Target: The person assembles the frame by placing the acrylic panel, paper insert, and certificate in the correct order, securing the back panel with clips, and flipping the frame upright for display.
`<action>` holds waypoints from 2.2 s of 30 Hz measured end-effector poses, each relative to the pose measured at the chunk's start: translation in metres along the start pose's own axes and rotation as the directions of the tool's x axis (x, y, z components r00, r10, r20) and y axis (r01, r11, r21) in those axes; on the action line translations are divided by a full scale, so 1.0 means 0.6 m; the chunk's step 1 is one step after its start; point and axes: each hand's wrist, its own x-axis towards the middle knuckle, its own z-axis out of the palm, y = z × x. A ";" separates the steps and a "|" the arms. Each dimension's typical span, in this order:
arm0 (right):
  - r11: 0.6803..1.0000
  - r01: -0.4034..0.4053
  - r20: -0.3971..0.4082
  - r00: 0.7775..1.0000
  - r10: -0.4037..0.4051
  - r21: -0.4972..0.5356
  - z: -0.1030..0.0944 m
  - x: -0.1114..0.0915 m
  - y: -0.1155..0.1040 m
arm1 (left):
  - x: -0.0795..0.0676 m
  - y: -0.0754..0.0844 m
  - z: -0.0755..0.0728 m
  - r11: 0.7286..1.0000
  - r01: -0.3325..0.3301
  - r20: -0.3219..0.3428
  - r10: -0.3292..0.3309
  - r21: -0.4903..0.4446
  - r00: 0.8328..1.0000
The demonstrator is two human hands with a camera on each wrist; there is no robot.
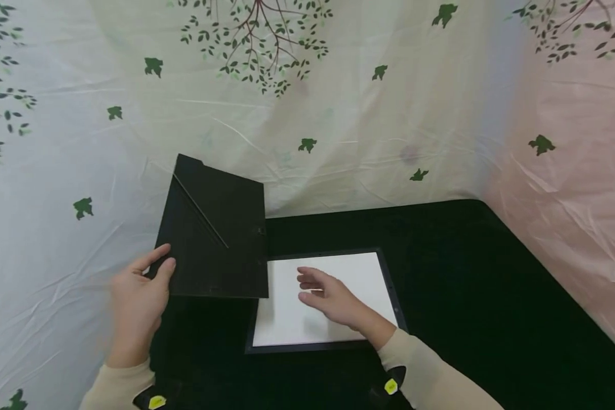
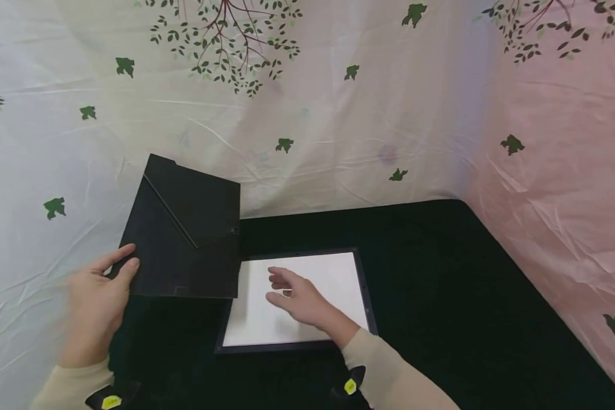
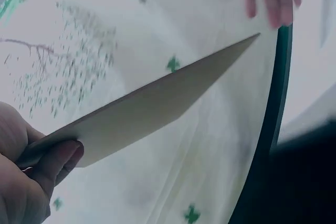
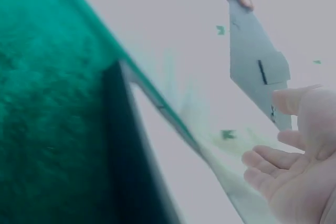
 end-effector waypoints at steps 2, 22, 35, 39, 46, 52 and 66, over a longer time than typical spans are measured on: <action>0.995 -0.028 -0.063 0.997 0.034 0.093 -0.019 -0.001 -0.005 | -0.011 0.013 0.019 0.992 -0.004 0.017 0.006 -0.128 1.000; 0.911 0.137 -0.359 0.933 0.013 0.389 -0.105 -0.028 -0.034 | -0.064 0.082 0.186 0.775 0.050 0.155 0.063 -0.630 0.986; 0.860 0.143 -0.338 0.941 0.037 0.490 -0.074 -0.031 -0.044 | -0.079 0.080 0.227 0.786 0.006 0.041 0.024 -0.618 0.999; 0.860 0.164 -0.388 0.921 0.042 0.483 -0.070 -0.031 -0.043 | -0.077 0.076 0.233 0.773 0.046 0.081 0.007 -0.632 0.997; 0.812 0.225 -0.423 0.906 0.030 0.539 -0.083 -0.033 -0.038 | -0.073 0.070 0.239 0.813 0.065 0.196 0.060 -0.579 0.979; 0.784 0.288 -0.429 0.903 -0.031 0.550 -0.120 -0.040 -0.037 | -0.068 0.065 0.227 0.814 0.102 0.275 0.073 -0.572 0.959; 0.733 0.305 -0.308 0.942 -0.136 0.608 -0.222 -0.068 -0.013 | -0.043 0.054 0.211 0.669 0.228 0.339 0.038 -0.708 0.940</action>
